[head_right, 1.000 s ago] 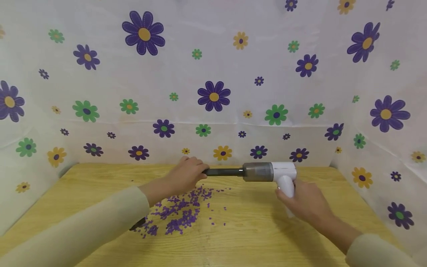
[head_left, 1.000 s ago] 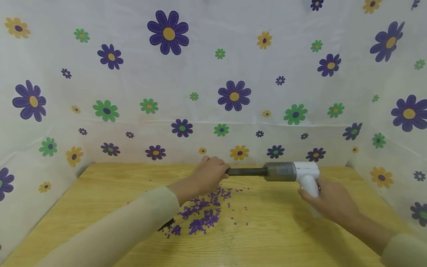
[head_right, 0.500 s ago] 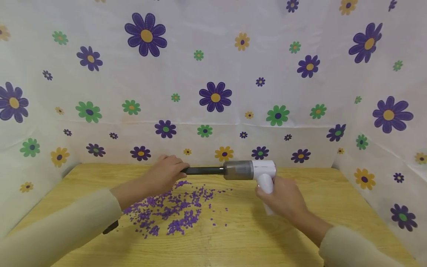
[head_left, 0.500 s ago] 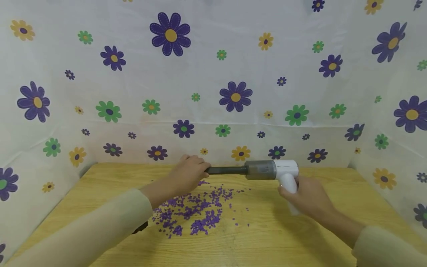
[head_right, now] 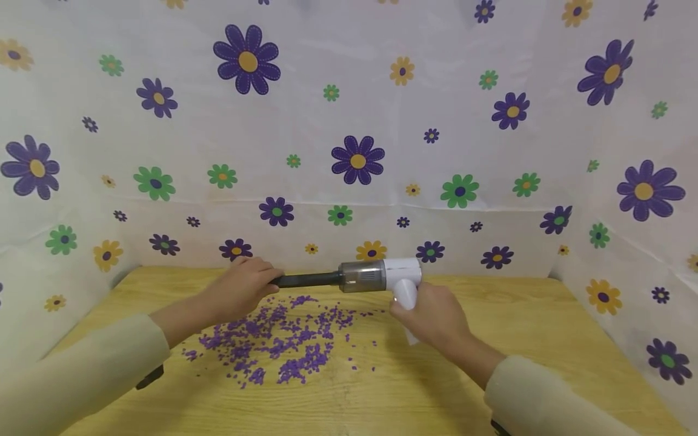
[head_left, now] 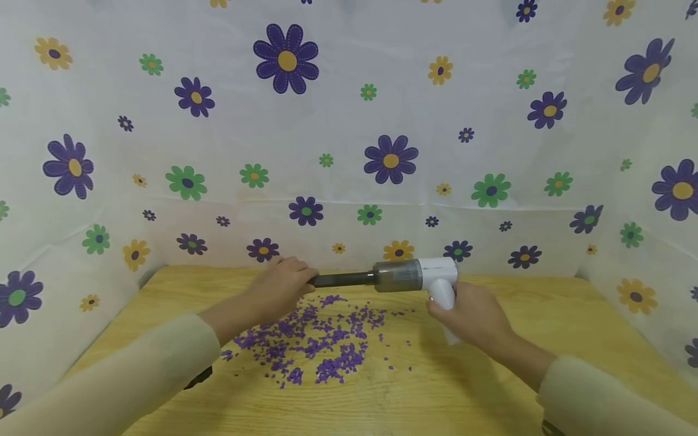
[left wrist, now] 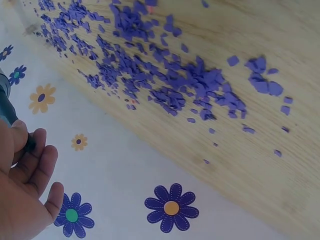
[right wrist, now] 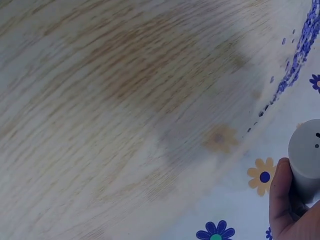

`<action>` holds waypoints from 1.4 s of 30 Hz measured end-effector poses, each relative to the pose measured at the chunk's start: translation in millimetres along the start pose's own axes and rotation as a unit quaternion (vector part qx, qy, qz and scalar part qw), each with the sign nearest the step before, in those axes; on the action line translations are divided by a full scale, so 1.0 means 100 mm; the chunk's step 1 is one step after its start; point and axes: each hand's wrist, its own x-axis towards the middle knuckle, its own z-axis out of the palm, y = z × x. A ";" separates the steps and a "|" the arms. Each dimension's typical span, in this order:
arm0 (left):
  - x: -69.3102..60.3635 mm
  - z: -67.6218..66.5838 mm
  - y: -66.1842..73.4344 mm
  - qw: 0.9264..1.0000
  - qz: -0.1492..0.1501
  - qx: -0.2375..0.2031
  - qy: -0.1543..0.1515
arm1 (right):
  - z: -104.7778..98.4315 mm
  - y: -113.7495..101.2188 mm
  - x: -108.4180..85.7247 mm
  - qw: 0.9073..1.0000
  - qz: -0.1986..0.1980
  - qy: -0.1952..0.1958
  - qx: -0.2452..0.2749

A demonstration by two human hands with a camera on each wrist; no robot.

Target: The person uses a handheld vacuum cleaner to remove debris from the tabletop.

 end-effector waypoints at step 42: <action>0.08 0.12 0.06 0.999 0.015 -0.027 0.025 | 0.05 0.21 0.03 0.946 0.082 -0.075 0.304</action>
